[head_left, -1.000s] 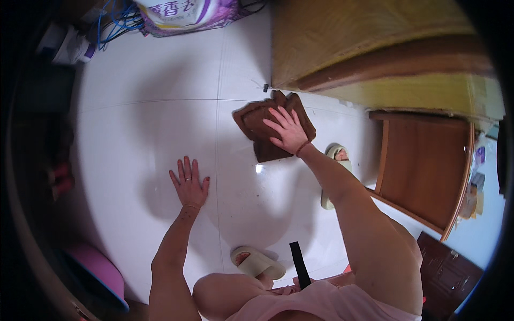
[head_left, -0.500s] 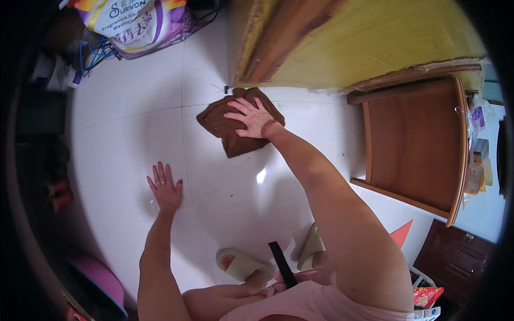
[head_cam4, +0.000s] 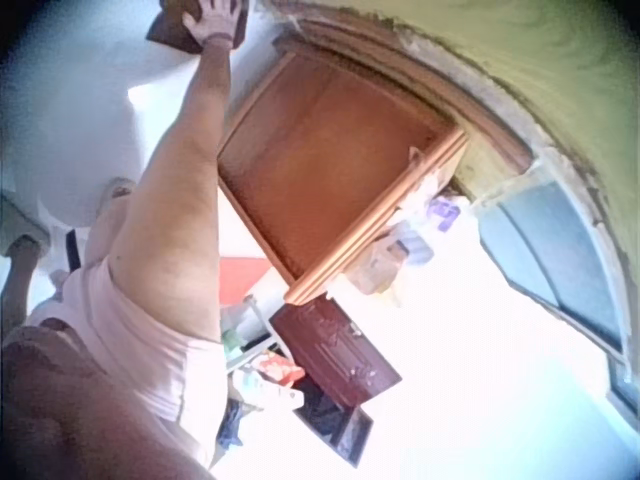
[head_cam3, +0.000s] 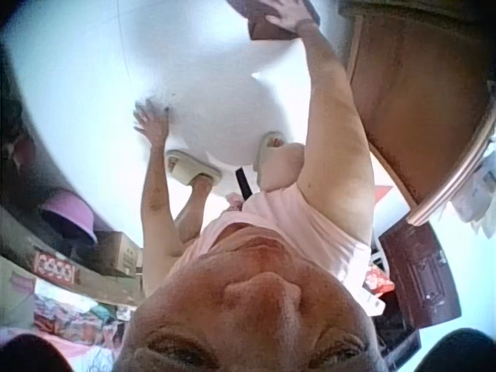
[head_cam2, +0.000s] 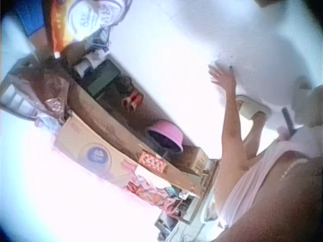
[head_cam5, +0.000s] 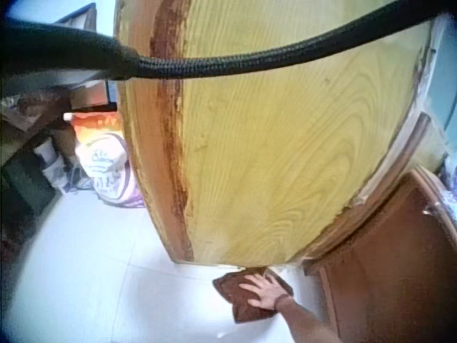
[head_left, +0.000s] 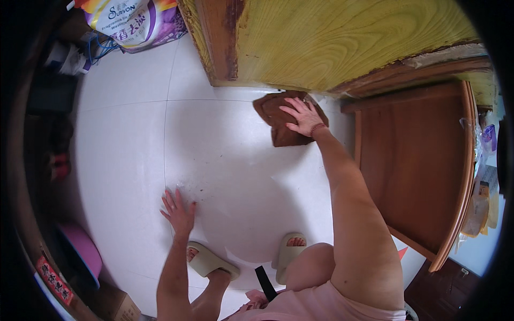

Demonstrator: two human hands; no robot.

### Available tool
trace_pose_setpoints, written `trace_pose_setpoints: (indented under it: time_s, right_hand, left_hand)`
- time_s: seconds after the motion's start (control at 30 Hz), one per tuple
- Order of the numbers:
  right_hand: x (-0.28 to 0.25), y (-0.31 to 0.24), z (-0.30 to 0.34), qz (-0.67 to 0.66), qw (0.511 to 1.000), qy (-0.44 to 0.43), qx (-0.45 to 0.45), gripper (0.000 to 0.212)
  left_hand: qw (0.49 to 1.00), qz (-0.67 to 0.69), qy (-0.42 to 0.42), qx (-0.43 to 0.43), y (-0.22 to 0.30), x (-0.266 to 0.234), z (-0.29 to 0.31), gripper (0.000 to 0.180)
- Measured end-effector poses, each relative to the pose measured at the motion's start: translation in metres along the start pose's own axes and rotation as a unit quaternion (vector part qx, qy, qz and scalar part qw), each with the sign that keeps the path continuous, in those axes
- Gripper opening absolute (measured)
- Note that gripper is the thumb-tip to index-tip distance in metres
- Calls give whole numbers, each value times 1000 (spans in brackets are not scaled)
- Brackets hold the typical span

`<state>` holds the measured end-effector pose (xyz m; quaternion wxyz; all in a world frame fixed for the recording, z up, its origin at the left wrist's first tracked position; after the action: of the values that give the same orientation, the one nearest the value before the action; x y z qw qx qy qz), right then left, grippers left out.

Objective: The person wipes the tiled floor with a cloth, moves a wooden cabinet to clean the area behind it, and rolls out a pink mat on the floor.

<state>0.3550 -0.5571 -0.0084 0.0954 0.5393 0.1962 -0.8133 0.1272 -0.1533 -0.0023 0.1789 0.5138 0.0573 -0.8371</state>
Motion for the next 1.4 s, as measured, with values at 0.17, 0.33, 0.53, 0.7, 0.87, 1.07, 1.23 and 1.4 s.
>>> trace_pose_setpoints:
  time_s: [0.17,0.33,0.53,0.7,0.87,1.07,1.23,1.4]
  right_hand:
    - [-1,49,30,-1,998,48,47,57]
    - [17,109,83,-51,979,114,160,56]
    - [35,104,125,-77,937,160,301,56]
    - [62,73,198,-42,888,184,420,52]
    - [90,-51,213,-63,955,107,269,55]
    - [59,-195,155,-264,950,52,-156,42]
    - [-10,-91,129,-320,909,268,-2,41]
    - [-38,-41,88,-78,961,257,71,31]
  left_hand:
    - [990,78,-100,-62,-19,33,46,80]
    - [991,65,-108,-55,-19,43,42,89]
    - [989,57,-112,-76,-16,43,42,93]
    - [994,37,-68,-75,-20,60,43,95]
    - [997,46,-33,-53,-25,64,44,96]
    - [996,70,-22,-50,-22,59,42,93]
    - [990,112,-4,-91,-36,66,38,83]
    - [992,50,35,-110,-29,60,42,76]
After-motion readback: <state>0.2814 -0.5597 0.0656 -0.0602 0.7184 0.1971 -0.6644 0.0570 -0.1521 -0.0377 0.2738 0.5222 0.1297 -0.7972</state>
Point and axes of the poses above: each hand's wrist, its own z-axis away from the middle knuckle, its own x-axis out of the palm, y = z × x, the point moved 9 cm from there along -z, towards the middle knuckle, and after that the axes turned 2 degrees about -y, right-handed, at the moved point
